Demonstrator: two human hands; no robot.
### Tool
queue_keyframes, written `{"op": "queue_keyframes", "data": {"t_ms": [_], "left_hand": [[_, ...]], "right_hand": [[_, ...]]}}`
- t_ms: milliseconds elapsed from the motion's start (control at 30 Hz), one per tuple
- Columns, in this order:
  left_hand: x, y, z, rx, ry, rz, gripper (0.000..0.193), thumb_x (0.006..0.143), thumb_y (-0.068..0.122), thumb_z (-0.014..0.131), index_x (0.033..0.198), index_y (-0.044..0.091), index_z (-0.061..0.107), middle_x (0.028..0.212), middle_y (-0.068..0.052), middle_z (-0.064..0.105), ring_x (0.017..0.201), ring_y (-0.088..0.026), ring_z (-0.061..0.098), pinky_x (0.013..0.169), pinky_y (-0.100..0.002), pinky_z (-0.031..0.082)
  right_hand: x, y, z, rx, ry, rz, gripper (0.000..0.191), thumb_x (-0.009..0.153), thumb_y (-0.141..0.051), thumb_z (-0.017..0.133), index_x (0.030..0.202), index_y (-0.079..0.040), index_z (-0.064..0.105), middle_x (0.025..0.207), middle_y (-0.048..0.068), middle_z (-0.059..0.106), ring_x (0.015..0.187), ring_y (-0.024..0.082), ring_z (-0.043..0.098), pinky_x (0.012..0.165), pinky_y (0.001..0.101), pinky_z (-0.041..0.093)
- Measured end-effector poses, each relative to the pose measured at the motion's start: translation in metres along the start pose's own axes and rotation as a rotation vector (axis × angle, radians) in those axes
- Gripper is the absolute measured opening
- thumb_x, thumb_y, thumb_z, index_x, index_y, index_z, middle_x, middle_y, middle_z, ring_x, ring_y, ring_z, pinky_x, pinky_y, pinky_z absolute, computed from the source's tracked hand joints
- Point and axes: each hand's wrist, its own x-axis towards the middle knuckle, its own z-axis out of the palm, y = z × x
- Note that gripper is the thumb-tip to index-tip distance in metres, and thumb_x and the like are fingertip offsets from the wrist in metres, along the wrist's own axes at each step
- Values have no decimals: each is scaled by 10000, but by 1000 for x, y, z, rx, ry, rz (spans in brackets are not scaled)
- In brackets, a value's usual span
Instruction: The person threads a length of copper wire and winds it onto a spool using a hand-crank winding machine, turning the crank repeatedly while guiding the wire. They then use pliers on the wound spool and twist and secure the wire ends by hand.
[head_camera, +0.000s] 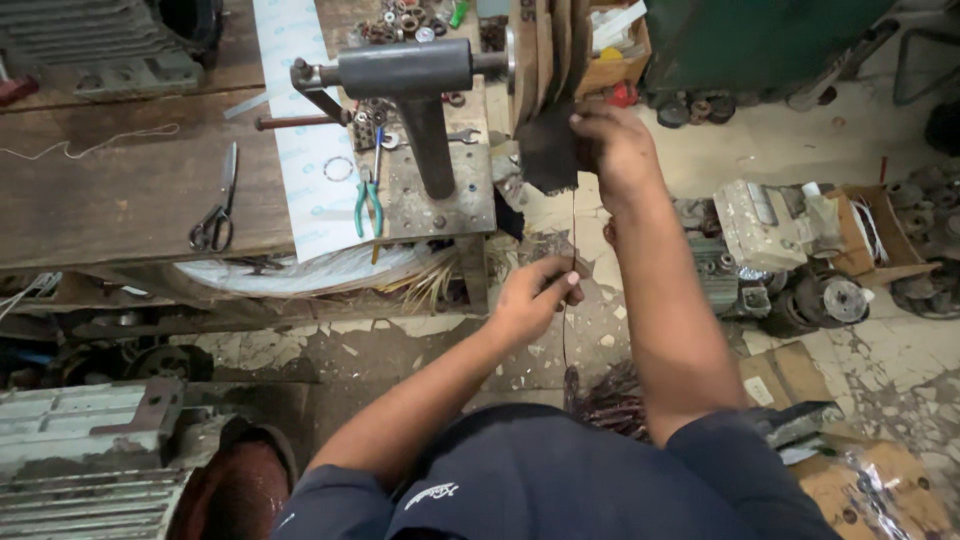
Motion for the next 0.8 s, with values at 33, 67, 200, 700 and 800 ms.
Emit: {"op": "queue_keyframes", "data": {"t_ms": [33, 67, 200, 700, 800], "left_hand": [[0, 1, -3, 20, 5, -11, 217, 1009, 187, 571, 1120, 56, 705, 846, -34, 745, 757, -101, 688, 664, -274, 558], [1, 1, -5, 29, 10, 10, 219, 1010, 194, 574, 1117, 55, 705, 841, -37, 747, 752, -102, 690, 664, -273, 558], [-1, -14, -13, 66, 11, 28, 241, 1010, 227, 583, 1133, 53, 697, 872, -66, 757, 753, -134, 692, 688, -294, 562], [110, -44, -382, 1479, 804, 407, 844, 554, 473, 854, 1232, 17, 641, 1166, -210, 668, 1109, -459, 600, 991, -554, 433], [132, -41, -390, 1546, 572, 277, 559, 636, 438, 854, 1037, 75, 712, 1061, -153, 699, 1050, -384, 638, 1039, -564, 430]], "right_hand": [[3, 0, -2, -21, -7, 1, 234, 865, -102, 678, 1087, -31, 702, 965, 80, 710, 848, 229, 696, 740, 378, 574], [6, 1, -4, -43, -12, 6, 244, 866, -100, 678, 1100, -36, 707, 970, 79, 703, 850, 224, 684, 726, 378, 561], [9, 11, -13, -161, 21, 15, 236, 846, -75, 696, 1081, -57, 703, 958, 31, 720, 871, 181, 695, 737, 350, 580], [-41, 20, 27, -207, 256, 128, 101, 1027, -105, 660, 932, -83, 636, 762, 31, 587, 594, 192, 496, 474, 354, 335], [-36, 40, 20, -346, 217, -112, 97, 999, -76, 671, 912, -66, 629, 800, -36, 527, 727, 88, 455, 639, 257, 350]]}}
